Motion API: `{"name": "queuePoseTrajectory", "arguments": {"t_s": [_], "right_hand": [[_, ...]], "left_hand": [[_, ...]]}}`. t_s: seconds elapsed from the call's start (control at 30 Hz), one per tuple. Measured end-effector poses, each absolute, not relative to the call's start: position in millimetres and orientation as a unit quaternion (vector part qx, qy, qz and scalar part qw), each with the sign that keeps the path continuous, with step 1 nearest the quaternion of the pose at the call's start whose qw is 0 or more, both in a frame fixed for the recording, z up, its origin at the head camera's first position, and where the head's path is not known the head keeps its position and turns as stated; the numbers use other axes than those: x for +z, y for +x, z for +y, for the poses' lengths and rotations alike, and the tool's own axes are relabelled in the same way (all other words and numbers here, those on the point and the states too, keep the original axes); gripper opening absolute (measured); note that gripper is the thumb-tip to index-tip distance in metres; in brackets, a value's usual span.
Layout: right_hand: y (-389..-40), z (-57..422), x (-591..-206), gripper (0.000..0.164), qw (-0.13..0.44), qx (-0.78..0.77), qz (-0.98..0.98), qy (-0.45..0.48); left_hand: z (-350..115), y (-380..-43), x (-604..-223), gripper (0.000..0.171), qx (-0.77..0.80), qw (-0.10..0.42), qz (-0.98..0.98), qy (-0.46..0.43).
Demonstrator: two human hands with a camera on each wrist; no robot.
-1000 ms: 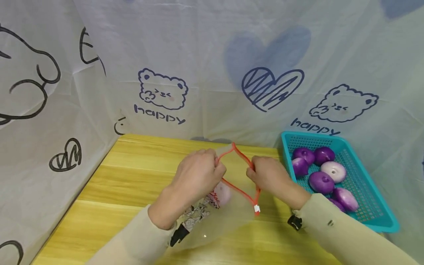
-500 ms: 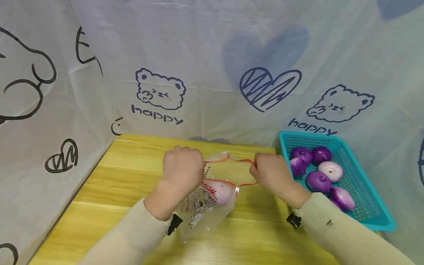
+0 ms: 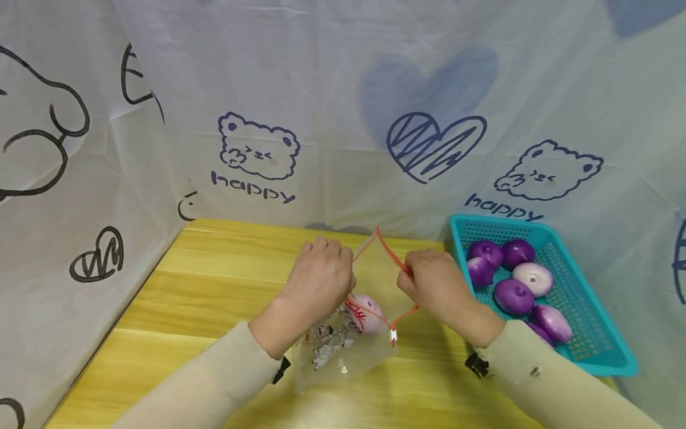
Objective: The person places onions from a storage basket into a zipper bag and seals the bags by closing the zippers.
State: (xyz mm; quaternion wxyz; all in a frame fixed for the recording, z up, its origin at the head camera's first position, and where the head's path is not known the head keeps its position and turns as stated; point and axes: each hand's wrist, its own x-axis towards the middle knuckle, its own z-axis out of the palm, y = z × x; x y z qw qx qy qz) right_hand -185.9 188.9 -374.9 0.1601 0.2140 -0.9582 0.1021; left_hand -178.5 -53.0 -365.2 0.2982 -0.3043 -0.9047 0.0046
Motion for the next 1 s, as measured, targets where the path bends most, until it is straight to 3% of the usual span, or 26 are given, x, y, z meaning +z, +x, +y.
{"name": "queuePoseTrajectory", "arguments": {"t_s": [0.53, 0.73, 1.0], "right_hand": [[-187.9, 191.4, -381.5, 0.018, 0.149, 0.111, -0.96, 0.208], [-188.2, 195.0, -381.0, 0.011, 0.185, 0.11, -0.947, 0.238], [-188.9, 214.9, -372.8, 0.021, 0.264, 0.059, -0.915, 0.3]], "left_hand": [[-58.2, -179.0, -369.8, 0.023, -0.036, 0.319, -0.89, -0.324], [-59.0, -180.7, -370.7, 0.021, -0.056, 0.322, -0.891, -0.314], [-59.3, -180.5, -369.3, 0.023, -0.065, 0.32, -0.893, -0.311]]}}
